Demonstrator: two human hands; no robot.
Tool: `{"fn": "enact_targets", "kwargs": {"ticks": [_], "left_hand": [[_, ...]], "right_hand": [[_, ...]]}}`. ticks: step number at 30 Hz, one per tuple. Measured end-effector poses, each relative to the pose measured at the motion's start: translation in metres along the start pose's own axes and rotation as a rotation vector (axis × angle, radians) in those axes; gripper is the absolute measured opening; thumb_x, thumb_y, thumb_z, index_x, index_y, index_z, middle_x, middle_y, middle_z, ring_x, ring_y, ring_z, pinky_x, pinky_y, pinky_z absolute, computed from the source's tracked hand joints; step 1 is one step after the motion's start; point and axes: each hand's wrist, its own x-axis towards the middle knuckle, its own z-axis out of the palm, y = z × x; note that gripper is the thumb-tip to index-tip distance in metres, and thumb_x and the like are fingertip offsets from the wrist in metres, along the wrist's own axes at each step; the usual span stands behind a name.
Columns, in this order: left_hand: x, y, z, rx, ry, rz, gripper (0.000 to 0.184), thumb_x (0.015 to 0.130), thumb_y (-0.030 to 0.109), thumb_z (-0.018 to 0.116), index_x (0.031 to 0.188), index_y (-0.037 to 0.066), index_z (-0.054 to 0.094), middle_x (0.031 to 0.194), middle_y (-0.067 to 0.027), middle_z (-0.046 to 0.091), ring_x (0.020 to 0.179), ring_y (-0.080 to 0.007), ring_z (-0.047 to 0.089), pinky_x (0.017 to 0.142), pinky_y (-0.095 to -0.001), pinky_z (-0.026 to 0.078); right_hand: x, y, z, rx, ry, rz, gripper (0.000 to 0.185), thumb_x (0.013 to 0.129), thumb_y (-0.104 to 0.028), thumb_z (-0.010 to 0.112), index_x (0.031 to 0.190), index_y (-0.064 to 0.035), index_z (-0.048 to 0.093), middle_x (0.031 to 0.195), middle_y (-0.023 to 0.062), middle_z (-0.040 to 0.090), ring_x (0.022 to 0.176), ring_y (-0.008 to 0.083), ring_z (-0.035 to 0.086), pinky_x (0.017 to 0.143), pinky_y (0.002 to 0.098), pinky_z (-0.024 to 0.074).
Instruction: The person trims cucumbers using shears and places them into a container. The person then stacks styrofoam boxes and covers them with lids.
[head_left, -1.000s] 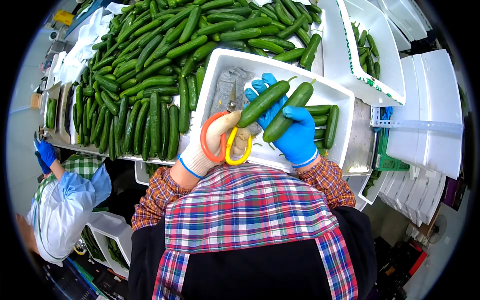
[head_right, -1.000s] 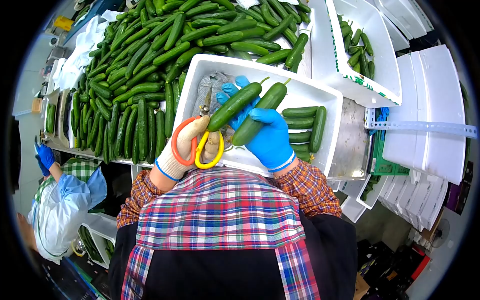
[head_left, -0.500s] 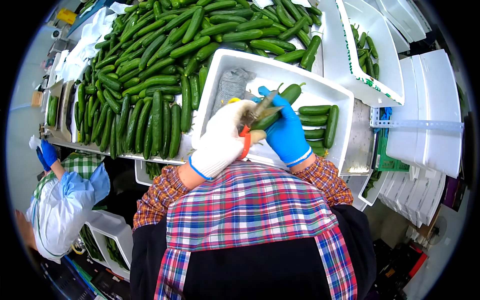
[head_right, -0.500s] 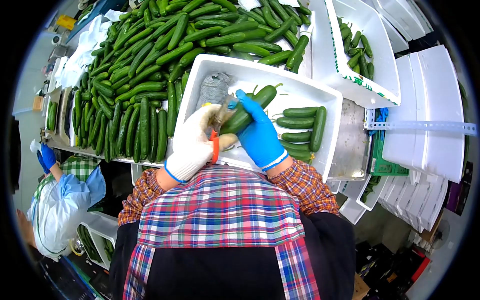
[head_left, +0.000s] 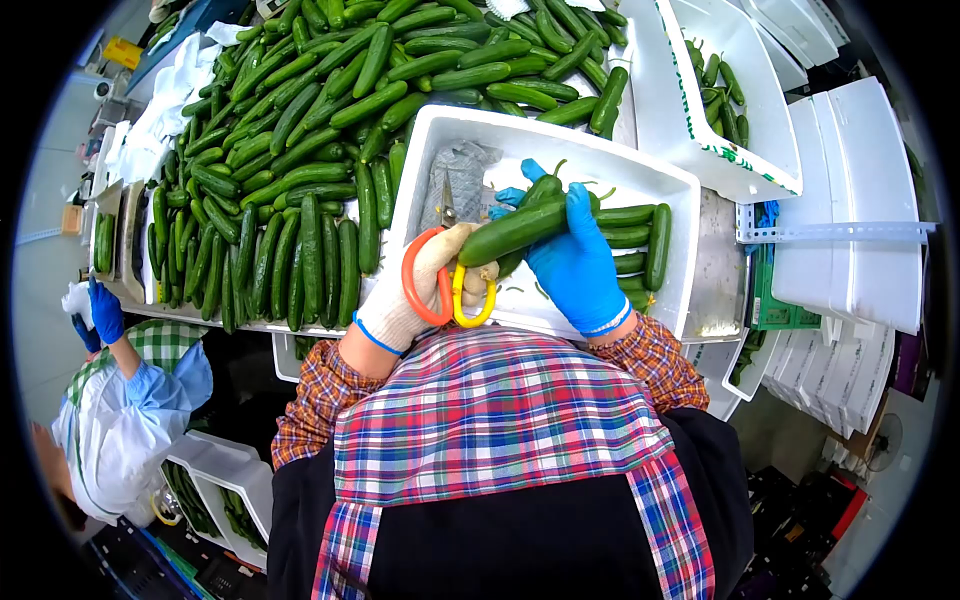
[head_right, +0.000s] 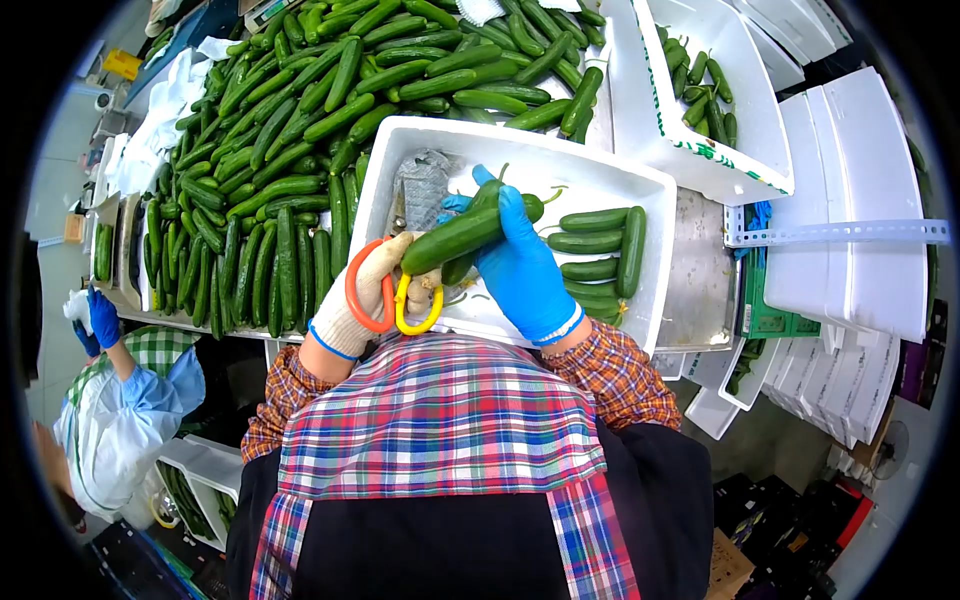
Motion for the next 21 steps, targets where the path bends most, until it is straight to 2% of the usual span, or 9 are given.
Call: {"fn": "enact_targets", "kwargs": {"ticks": [2, 3, 5, 6, 7, 9, 11, 14, 21], "left_hand": [[-0.002, 0.002, 0.005, 0.132, 0.053, -0.017, 0.037, 0.098, 0.036, 0.045, 0.1, 0.001, 0.057, 0.073, -0.0078, 0.059, 0.058, -0.0141, 0.055, 0.054, -0.0262, 0.045], [-0.001, 0.001, 0.006, 0.132, 0.053, -0.017, 0.037, 0.098, 0.036, 0.045, 0.1, 0.001, 0.057, 0.073, -0.0078, 0.059, 0.058, -0.0141, 0.055, 0.054, -0.0262, 0.045], [0.001, -0.004, 0.011, 0.425, 0.143, 0.166, 0.028, 0.093, 0.025, 0.054, 0.107, 0.0, 0.053, 0.081, -0.0099, 0.06, 0.062, -0.0156, 0.057, 0.056, -0.028, 0.048], [-0.003, -0.012, 0.019, 0.286, 0.274, 0.283, 0.031, 0.086, 0.012, 0.061, 0.112, -0.001, 0.049, 0.087, -0.0115, 0.059, 0.066, -0.0172, 0.059, 0.057, -0.0303, 0.05], [-0.005, -0.011, 0.023, 0.285, 0.273, 0.28, 0.031, 0.086, 0.012, 0.061, 0.112, -0.001, 0.049, 0.087, -0.0115, 0.059, 0.066, -0.0172, 0.059, 0.057, -0.0303, 0.05], [-0.008, -0.007, 0.032, 0.523, 0.315, 0.358, 0.041, 0.082, 0.008, 0.067, 0.116, 0.0, 0.045, 0.09, -0.0117, 0.057, 0.068, -0.0179, 0.059, 0.059, -0.031, 0.051], [-0.008, -0.009, 0.029, 0.546, 0.311, 0.357, 0.041, 0.083, 0.009, 0.067, 0.116, 0.001, 0.045, 0.087, -0.0103, 0.056, 0.068, -0.0174, 0.059, 0.06, -0.0295, 0.05], [-0.01, -0.009, 0.029, 0.39, 0.251, 0.296, 0.042, 0.083, 0.012, 0.068, 0.117, 0.002, 0.045, 0.087, -0.0104, 0.056, 0.068, -0.017, 0.06, 0.06, -0.0289, 0.051], [-0.009, -0.013, 0.018, 0.298, 0.187, 0.143, 0.037, 0.087, 0.016, 0.066, 0.115, 0.003, 0.046, 0.086, -0.0102, 0.058, 0.066, -0.0149, 0.058, 0.059, -0.0275, 0.049]], "right_hand": [[-0.002, 0.0, 0.001, -0.004, -0.014, 0.002, 0.063, 0.096, -0.041, 0.051, 0.144, -0.0059, 0.03, 0.123, 0.0155, 0.05, 0.117, 0.0261, 0.048, 0.107, 0.0402, 0.0357], [-0.002, 0.0, 0.001, -0.005, -0.014, 0.002, 0.063, 0.096, -0.041, 0.051, 0.144, -0.0059, 0.03, 0.123, 0.0155, 0.05, 0.117, 0.0261, 0.048, 0.107, 0.0402, 0.0357], [-0.003, 0.0, 0.0, -0.062, -0.032, -0.019, 0.064, 0.095, -0.04, 0.053, 0.145, -0.0075, 0.029, 0.125, 0.0154, 0.049, 0.119, 0.0258, 0.047, 0.107, 0.0402, 0.0354], [-0.004, 0.0, 0.001, -0.062, -0.028, -0.019, 0.064, 0.095, -0.04, 0.053, 0.145, -0.0075, 0.029, 0.125, 0.0154, 0.049, 0.119, 0.0258, 0.047, 0.107, 0.0402, 0.0354], [-0.005, -0.001, 0.002, -0.045, -0.039, -0.018, 0.064, 0.095, -0.039, 0.053, 0.146, -0.0085, 0.028, 0.125, 0.0152, 0.049, 0.119, 0.0258, 0.047, 0.107, 0.0399, 0.0353], [-0.005, -0.001, 0.002, -0.03, -0.05, -0.016, 0.065, 0.095, -0.039, 0.054, 0.146, -0.0094, 0.028, 0.126, 0.015, 0.048, 0.12, 0.0257, 0.047, 0.107, 0.0397, 0.0353], [-0.004, 0.001, 0.001, -0.041, -0.045, -0.05, 0.066, 0.094, -0.042, 0.052, 0.145, -0.0056, 0.028, 0.129, 0.0177, 0.049, 0.12, 0.0304, 0.048, 0.106, 0.0455, 0.037], [-0.006, 0.0, 0.005, 0.022, -0.047, -0.007, 0.065, 0.094, -0.039, 0.055, 0.146, -0.011, 0.028, 0.128, 0.0158, 0.047, 0.122, 0.0284, 0.045, 0.106, 0.0424, 0.0358], [-0.006, 0.004, 0.0, 0.01, 0.015, 0.003, 0.062, 0.095, -0.039, 0.054, 0.145, -0.0109, 0.03, 0.13, 0.0173, 0.046, 0.122, 0.0297, 0.045, 0.105, 0.0444, 0.0367]]}}
